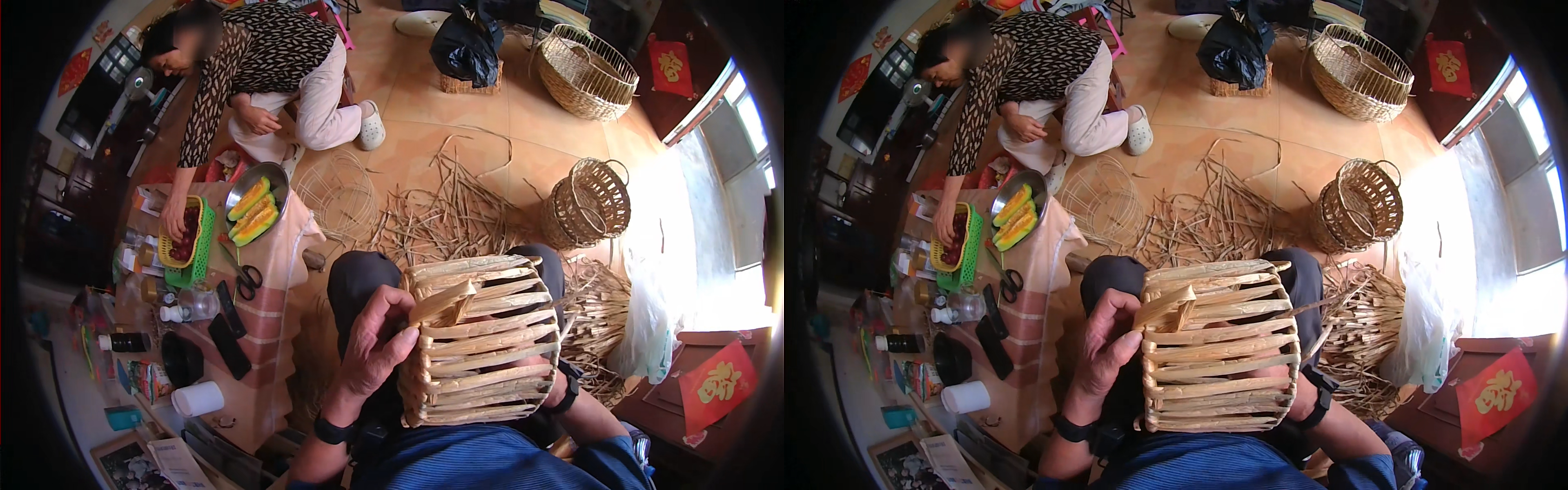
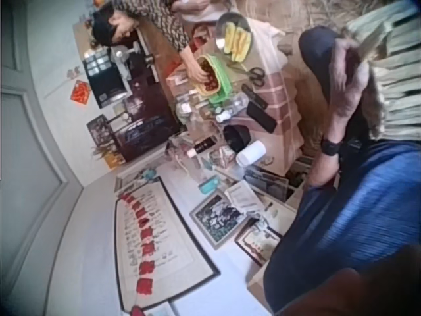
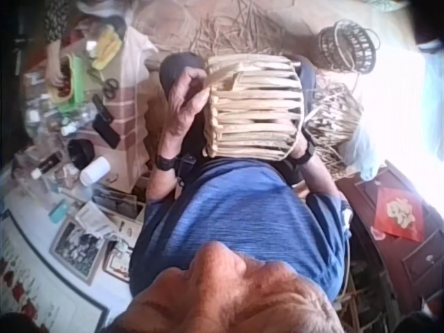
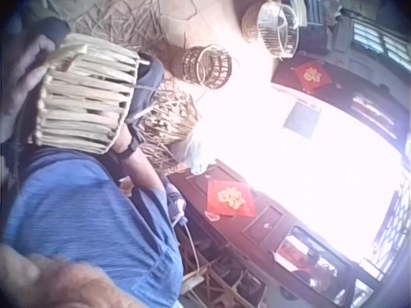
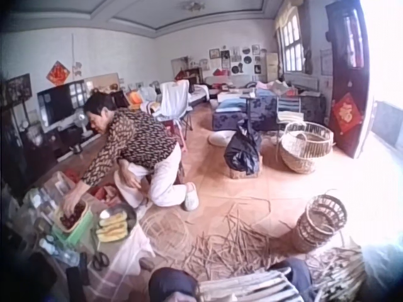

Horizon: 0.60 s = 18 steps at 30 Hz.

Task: The person is weaving a wooden basket using long, thin strips of material.

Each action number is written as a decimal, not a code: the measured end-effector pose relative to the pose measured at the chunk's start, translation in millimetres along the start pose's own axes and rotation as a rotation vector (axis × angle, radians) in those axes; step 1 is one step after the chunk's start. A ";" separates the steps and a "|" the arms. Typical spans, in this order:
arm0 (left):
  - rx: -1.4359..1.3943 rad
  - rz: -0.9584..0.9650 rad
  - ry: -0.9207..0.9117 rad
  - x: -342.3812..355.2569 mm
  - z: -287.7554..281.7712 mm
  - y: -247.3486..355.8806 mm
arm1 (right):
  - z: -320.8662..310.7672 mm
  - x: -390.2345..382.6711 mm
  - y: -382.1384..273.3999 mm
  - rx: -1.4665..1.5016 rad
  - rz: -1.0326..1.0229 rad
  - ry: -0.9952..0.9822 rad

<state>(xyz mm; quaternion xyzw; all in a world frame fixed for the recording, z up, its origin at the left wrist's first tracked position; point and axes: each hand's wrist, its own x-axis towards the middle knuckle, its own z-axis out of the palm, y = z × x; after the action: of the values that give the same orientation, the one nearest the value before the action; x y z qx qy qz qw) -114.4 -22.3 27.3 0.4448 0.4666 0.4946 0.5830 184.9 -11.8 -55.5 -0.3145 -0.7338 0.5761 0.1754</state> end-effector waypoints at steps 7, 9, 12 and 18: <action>0.038 0.010 -0.068 5.7 -4.7 -3.2 | -21.1 -9.5 2.3 -0.110 0.023 0.036; 0.039 -0.011 -0.093 7.0 -3.5 -2.7 | -17.1 1.3 -0.3 -0.073 -0.023 0.046; 0.002 -0.026 -0.088 9.1 0.4 -3.0 | -5.0 20.8 -8.9 -0.001 -0.087 0.049; -0.052 -0.043 -0.058 6.4 5.1 -3.5 | 15.3 42.3 -6.5 0.089 -0.106 0.033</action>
<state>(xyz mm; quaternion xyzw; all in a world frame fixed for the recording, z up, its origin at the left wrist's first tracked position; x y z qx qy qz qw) -108.4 -16.6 24.0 0.4333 0.4459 0.4807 0.6184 142.5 4.1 -57.9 -0.2767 -0.7199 0.5929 0.2316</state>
